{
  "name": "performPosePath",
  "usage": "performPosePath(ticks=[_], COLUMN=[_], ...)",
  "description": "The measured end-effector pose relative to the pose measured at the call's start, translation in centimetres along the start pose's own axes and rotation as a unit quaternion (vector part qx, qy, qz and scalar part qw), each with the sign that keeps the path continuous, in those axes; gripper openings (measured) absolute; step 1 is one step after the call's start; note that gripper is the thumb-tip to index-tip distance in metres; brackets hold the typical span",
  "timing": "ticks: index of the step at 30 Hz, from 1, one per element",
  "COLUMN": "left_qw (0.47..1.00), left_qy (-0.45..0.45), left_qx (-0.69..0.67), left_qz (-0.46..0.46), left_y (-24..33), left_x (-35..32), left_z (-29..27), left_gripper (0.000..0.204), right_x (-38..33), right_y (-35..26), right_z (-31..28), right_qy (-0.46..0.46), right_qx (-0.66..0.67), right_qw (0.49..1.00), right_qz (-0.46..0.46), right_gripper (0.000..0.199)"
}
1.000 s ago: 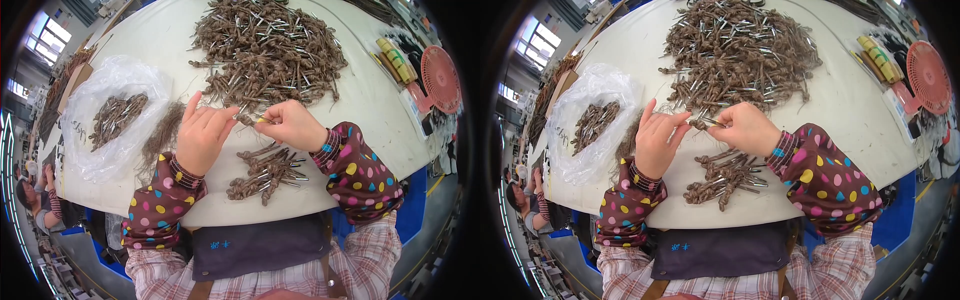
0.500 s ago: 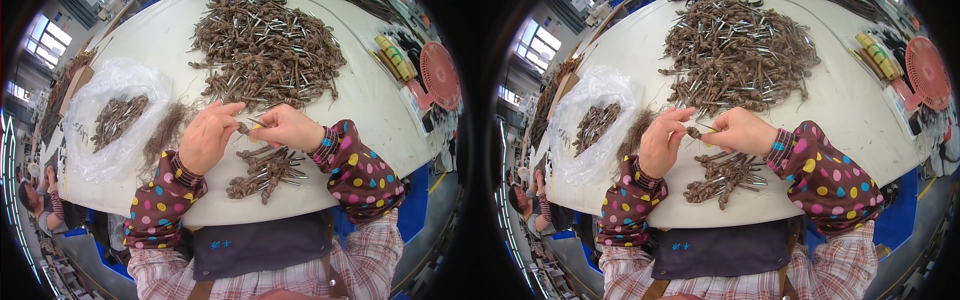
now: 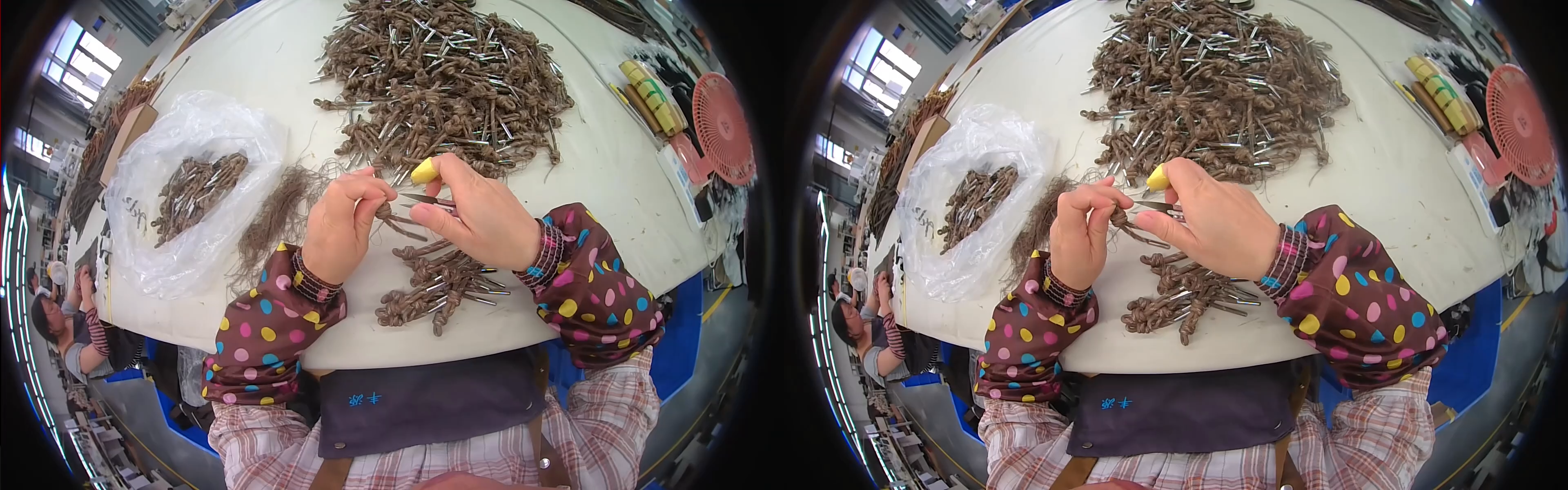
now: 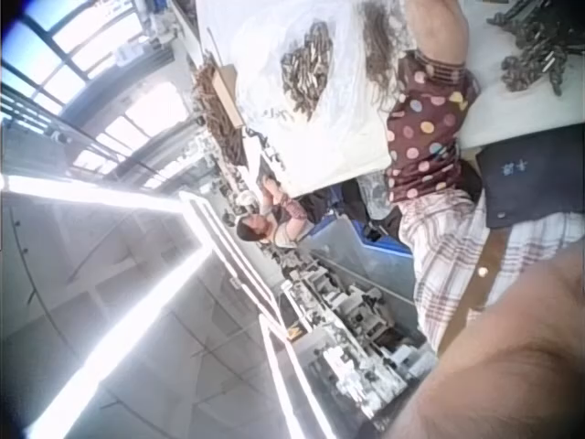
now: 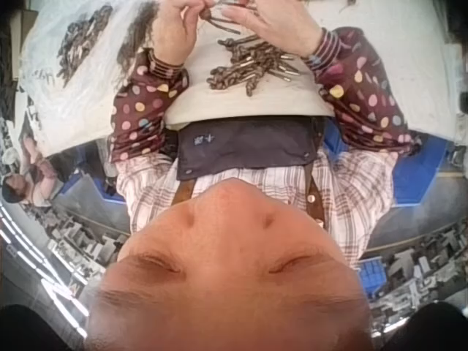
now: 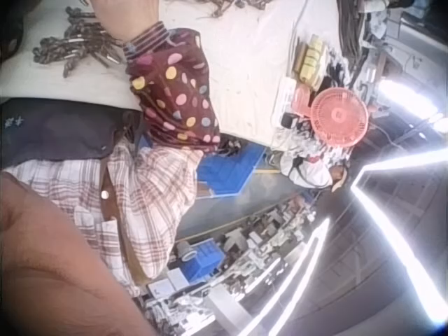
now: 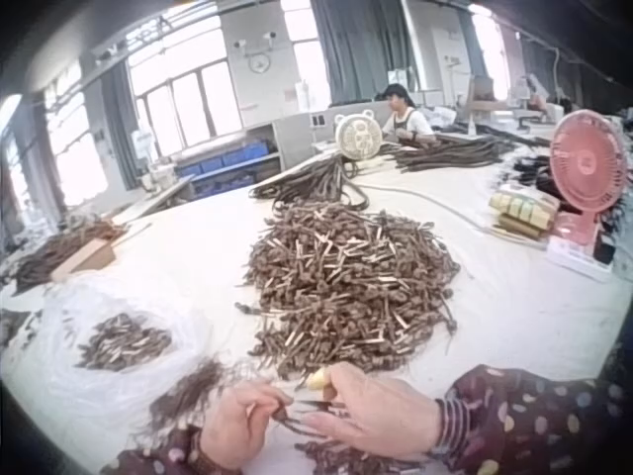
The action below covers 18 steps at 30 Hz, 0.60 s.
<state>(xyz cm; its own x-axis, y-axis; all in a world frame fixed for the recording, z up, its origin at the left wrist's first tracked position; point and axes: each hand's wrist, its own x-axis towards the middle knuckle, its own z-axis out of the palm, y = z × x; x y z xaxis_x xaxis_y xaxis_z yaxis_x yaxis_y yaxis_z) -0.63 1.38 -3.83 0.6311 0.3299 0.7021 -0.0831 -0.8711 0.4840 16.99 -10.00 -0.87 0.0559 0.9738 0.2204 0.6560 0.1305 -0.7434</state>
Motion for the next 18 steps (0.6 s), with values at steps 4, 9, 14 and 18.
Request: performPosePath(ticks=[4,9,14,18], left_qw=[1.000,0.999,0.999,0.999], left_qy=[-0.005,-0.016,-0.029,-0.036], left_qx=[0.003,0.027,0.039,0.033], left_qz=[0.007,0.014,0.016,0.022], left_y=[0.10,0.34,0.43,0.31], left_x=[0.10,0.29,0.22,0.30], left_z=[0.14,0.19,0.34,0.63], left_gripper=[0.012,0.014,0.016,0.016], right_x=[0.00,0.00,0.04,0.01], right_y=[0.03,-0.45,-0.56,-0.48], right_z=[0.06,0.44,0.55,0.39], right_qy=[0.052,0.042,0.047,0.042], right_qx=[-0.068,-0.039,-0.060,-0.078], right_qw=[0.994,0.996,0.995,0.995], right_qz=[-0.069,-0.062,-0.063,-0.054], right_gripper=[0.028,0.026,0.024,0.022])
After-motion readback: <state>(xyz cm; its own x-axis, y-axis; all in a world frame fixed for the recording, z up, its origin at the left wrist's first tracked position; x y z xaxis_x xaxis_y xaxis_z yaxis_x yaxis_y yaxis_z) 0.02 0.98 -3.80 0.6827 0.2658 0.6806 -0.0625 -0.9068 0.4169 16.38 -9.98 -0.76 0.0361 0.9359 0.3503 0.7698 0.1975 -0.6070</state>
